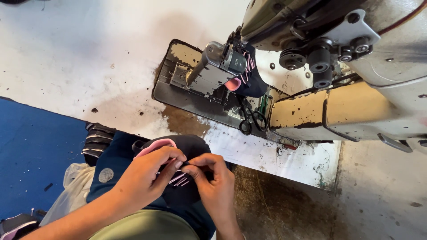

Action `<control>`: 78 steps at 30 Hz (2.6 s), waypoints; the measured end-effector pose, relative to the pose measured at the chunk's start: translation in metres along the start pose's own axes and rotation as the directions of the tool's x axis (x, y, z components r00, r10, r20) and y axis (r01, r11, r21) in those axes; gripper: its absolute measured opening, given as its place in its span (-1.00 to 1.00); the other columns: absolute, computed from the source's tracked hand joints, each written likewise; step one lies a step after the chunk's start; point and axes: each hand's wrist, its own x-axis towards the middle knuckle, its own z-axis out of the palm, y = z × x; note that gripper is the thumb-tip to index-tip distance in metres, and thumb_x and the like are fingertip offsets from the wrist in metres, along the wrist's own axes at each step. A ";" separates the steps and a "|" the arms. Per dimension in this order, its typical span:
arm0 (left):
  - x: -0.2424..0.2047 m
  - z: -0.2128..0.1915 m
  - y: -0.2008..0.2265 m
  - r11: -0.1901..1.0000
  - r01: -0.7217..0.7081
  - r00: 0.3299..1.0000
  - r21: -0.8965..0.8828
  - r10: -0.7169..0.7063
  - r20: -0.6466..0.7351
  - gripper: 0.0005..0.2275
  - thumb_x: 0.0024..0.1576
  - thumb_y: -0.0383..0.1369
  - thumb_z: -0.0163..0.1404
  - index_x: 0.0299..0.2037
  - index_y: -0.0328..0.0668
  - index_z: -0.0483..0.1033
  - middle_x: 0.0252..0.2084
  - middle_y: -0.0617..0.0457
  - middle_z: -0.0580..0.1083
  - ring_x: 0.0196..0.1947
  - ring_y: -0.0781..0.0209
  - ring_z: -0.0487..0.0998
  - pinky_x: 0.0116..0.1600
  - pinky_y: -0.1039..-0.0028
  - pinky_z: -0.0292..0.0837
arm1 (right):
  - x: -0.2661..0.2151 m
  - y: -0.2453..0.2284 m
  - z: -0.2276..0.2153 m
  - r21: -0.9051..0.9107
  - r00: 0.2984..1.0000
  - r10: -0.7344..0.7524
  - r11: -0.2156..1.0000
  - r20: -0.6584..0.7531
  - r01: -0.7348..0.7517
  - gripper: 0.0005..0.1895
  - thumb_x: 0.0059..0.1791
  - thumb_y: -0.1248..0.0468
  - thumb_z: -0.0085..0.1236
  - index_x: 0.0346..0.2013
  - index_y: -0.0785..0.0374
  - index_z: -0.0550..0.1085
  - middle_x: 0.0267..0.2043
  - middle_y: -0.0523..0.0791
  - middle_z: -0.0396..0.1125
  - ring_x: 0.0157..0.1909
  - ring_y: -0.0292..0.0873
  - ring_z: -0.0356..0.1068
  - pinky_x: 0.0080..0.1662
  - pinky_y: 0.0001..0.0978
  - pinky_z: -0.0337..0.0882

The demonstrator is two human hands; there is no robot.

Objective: The person uses a sewing machine to stitch pink elastic onto the front of a dark blue cap. They repeatedly guide the cap under the needle, sew a short section, and then pull the elastic through the eyelets to secure it.

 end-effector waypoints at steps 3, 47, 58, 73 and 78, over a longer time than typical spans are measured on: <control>-0.004 0.004 -0.003 0.994 -0.047 0.997 0.099 0.053 -0.062 -0.91 0.13 -0.53 0.09 -0.20 -0.24 0.50 -0.21 -0.02 0.51 -0.25 0.04 0.58 -0.17 0.42 0.50 | 0.001 -0.013 0.002 -0.148 0.996 -0.079 0.986 0.028 0.082 -0.77 -0.09 0.41 0.35 -0.18 0.31 0.52 -0.27 -0.09 0.51 -0.22 -0.29 0.51 -0.17 -0.47 0.52; 0.007 -0.034 0.024 0.934 0.354 0.883 -0.052 -0.315 0.349 -0.65 0.05 -0.42 0.16 0.05 -0.21 0.44 -0.21 0.00 0.65 -0.27 0.36 0.63 -0.21 0.55 0.51 | 0.015 -0.034 -0.032 -0.349 0.868 -0.144 0.875 0.474 0.336 -0.82 -0.04 0.24 0.32 -0.19 0.21 0.58 -0.20 -0.14 0.47 -0.17 -0.23 0.52 -0.14 -0.41 0.51; 0.030 -0.033 0.036 0.987 0.153 0.905 0.059 -0.163 0.392 -0.71 0.03 -0.39 0.20 -0.09 -0.23 0.43 -0.30 0.05 0.66 -0.33 0.32 0.72 -0.23 0.50 0.61 | 0.053 -0.001 -0.061 -0.245 0.773 0.069 0.963 0.630 0.113 -0.63 -0.07 0.00 0.30 -0.29 0.27 0.55 -0.38 -0.21 0.31 -0.33 -0.29 0.25 -0.29 -0.44 0.22; 0.230 -0.051 0.053 0.990 0.026 0.975 0.137 -0.056 0.215 -0.63 -0.03 -0.44 0.22 -0.04 -0.20 0.40 -0.13 0.01 0.41 -0.28 0.28 0.59 -0.27 0.53 0.54 | 0.233 -0.073 -0.084 0.085 0.934 -0.107 0.993 0.342 0.083 -0.54 -0.13 0.28 0.45 -0.04 0.24 0.40 -0.19 -0.25 0.34 -0.17 -0.37 0.28 -0.15 -0.52 0.32; 0.276 -0.058 0.039 0.971 0.238 0.932 0.035 -0.238 0.273 -0.67 -0.05 -0.43 0.22 -0.08 -0.19 0.47 -0.11 0.08 0.43 -0.41 0.34 0.57 -0.34 0.48 0.49 | 0.277 -0.065 -0.084 0.084 0.921 -0.058 0.996 0.386 0.028 -0.36 -0.16 0.13 0.43 0.16 0.30 0.48 0.05 -0.13 0.45 0.09 -0.21 0.43 0.15 -0.29 0.45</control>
